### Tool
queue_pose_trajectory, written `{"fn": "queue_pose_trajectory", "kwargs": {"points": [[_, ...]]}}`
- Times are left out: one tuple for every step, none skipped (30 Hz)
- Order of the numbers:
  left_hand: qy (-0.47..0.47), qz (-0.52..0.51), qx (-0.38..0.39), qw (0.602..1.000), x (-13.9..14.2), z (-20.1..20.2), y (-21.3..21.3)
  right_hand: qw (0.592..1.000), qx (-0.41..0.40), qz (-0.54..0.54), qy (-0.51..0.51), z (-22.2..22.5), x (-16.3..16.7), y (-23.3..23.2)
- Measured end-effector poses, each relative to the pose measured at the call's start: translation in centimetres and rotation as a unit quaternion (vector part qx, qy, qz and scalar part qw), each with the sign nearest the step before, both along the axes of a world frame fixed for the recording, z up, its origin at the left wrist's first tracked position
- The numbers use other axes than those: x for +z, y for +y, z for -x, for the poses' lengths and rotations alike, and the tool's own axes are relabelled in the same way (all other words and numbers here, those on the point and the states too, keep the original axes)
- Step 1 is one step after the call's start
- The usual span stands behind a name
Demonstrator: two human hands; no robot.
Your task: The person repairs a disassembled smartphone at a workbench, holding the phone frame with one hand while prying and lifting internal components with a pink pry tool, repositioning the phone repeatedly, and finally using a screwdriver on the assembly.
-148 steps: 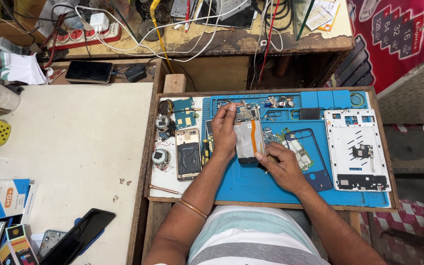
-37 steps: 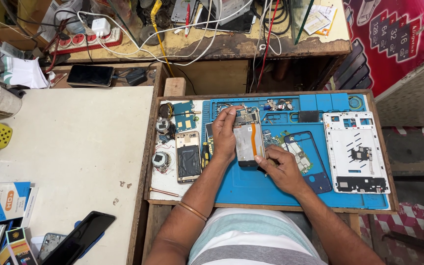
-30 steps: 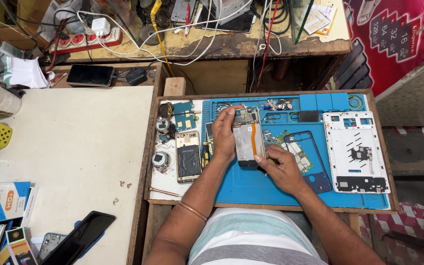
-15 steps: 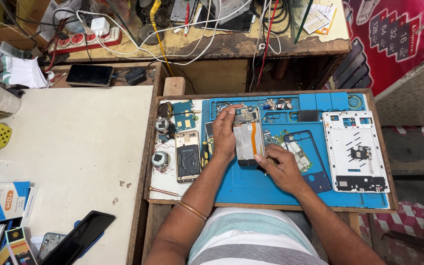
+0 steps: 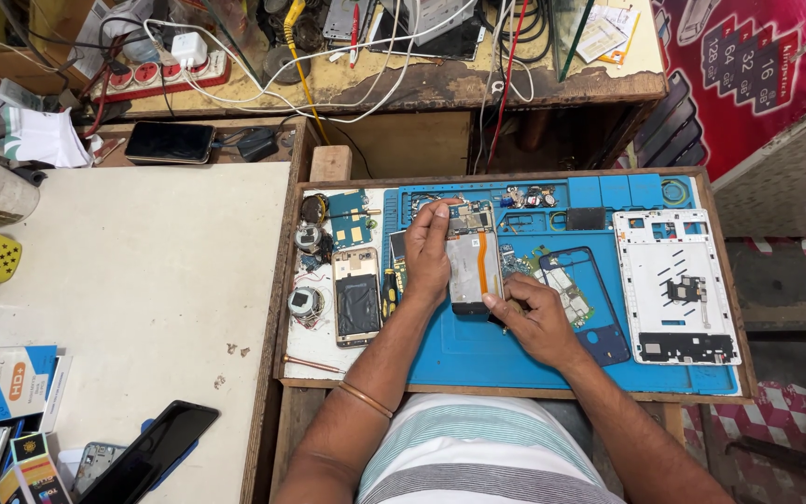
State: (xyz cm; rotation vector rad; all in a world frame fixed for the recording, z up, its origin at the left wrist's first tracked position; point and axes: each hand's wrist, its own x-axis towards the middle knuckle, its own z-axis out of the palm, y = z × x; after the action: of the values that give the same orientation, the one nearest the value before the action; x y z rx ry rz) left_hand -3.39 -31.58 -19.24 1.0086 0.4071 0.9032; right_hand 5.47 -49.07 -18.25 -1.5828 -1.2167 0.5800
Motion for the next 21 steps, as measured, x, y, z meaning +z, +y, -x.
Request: {"fn": "queue_pose_trajectory", "kwargs": {"points": [[-0.005, 0.0, 0.001, 1.0, -0.01, 0.01, -0.01, 1.0, -0.002, 0.004, -0.003, 0.01, 0.01, 0.02], [-0.01, -0.001, 0.002, 1.0, 0.0, 0.01, -0.01, 1.0, -0.005, 0.009, -0.006, 0.01, 0.03, 0.04], [-0.007, 0.0, 0.002, 1.0, 0.03, -0.01, 0.03, 1.0, -0.004, 0.01, -0.003, 0.0, 0.05, 0.08], [-0.004, 0.001, 0.002, 1.0, 0.07, 0.0, 0.04, 1.0, -0.004, 0.012, 0.002, 0.03, 0.05, 0.07], [0.0, 0.003, 0.001, 1.0, 0.11, 0.01, 0.02, 1.0, -0.004, 0.014, 0.006, 0.05, 0.06, 0.05], [-0.001, 0.008, -0.001, 1.0, 0.17, 0.03, 0.01, 1.0, -0.004, 0.012, 0.005, 0.07, 0.06, 0.03], [-0.001, 0.013, -0.003, 1.0, 0.26, 0.04, 0.02, 1.0, -0.004, 0.01, 0.004, 0.05, 0.05, 0.02], [-0.002, 0.018, -0.004, 1.0, 0.34, 0.06, 0.02, 1.0, -0.004, 0.008, 0.003, 0.04, 0.03, 0.04], [0.001, 0.017, -0.002, 1.0, 0.43, 0.08, -0.01, 1.0, -0.005, 0.009, 0.0, 0.04, 0.01, 0.04], [0.003, 0.016, -0.001, 1.0, 0.51, 0.1, -0.04, 1.0, -0.006, 0.01, -0.004, 0.02, -0.02, 0.06], [0.006, 0.015, 0.0, 1.0, 0.59, 0.11, -0.06, 1.0, -0.008, 0.011, -0.007, 0.0, -0.04, 0.08], [0.008, 0.014, 0.001, 1.0, 0.64, 0.12, -0.08, 1.0, -0.007, 0.013, -0.002, -0.02, -0.06, 0.06], [0.009, 0.014, 0.002, 1.0, 0.68, 0.14, -0.09, 1.0, -0.006, 0.014, 0.003, -0.04, -0.08, 0.05], [0.01, 0.013, 0.003, 1.0, 0.7, 0.15, -0.11, 1.0, -0.005, 0.016, 0.008, -0.04, -0.08, 0.03], [0.007, 0.014, 0.0, 1.0, 0.7, 0.17, -0.11, 1.0, -0.003, 0.011, 0.005, -0.05, -0.09, 0.03], [0.004, 0.014, -0.002, 1.0, 0.69, 0.19, -0.08, 1.0, -0.001, 0.006, 0.002, -0.05, -0.08, 0.05], [0.0, 0.015, -0.004, 1.0, 0.66, 0.22, -0.06, 1.0, 0.001, 0.001, -0.001, -0.04, -0.06, 0.06], [-0.002, 0.014, -0.003, 1.0, 0.63, 0.19, -0.06, 1.0, -0.001, 0.003, 0.0, -0.02, -0.04, 0.08], [-0.004, 0.014, -0.002, 1.0, 0.6, 0.14, -0.06, 1.0, -0.003, 0.006, 0.001, -0.01, -0.02, 0.09], [-0.005, 0.014, 0.0, 1.0, 0.56, 0.13, -0.07, 1.0, -0.005, 0.009, 0.002, 0.02, 0.01, 0.09], [0.0, 0.012, 0.002, 1.0, 0.53, 0.13, -0.04, 1.0, -0.004, 0.011, 0.004, 0.03, 0.03, 0.1]]}}
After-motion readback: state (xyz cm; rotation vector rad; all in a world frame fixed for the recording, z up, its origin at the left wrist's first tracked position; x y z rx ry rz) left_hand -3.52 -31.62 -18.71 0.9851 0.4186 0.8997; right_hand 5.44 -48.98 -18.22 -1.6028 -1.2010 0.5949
